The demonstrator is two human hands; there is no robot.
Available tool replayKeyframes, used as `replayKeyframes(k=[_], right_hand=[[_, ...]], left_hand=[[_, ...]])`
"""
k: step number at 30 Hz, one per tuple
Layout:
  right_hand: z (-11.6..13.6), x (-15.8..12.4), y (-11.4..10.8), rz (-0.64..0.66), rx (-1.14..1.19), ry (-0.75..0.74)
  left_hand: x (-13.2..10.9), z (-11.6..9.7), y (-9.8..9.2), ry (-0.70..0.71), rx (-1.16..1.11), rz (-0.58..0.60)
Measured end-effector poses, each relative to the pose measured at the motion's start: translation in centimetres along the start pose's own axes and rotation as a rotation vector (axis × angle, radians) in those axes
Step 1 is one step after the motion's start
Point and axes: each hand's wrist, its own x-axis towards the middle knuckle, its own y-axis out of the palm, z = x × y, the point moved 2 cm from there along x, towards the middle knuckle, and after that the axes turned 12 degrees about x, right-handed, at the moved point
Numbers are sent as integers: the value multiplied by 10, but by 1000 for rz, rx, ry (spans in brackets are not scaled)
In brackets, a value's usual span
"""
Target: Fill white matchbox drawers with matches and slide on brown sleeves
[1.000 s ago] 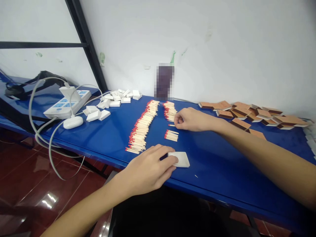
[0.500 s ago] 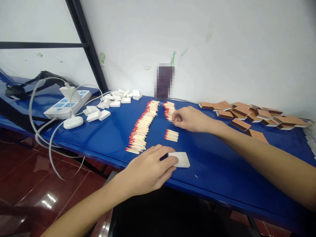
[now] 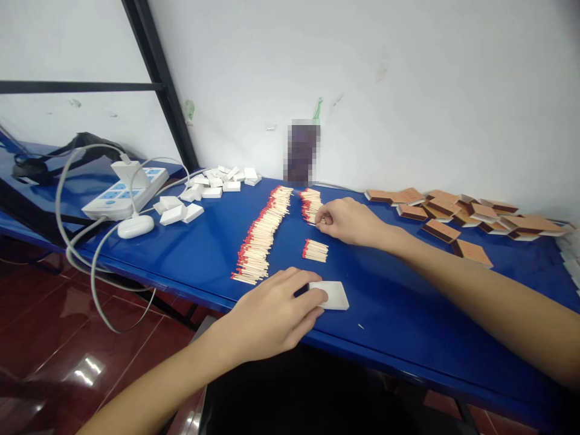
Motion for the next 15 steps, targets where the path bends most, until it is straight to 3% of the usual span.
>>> replayKeyframes(k=[15], right_hand=[[-2, 1, 0, -5, 39, -6]], left_hand=[[0, 0, 0, -4, -9, -1]])
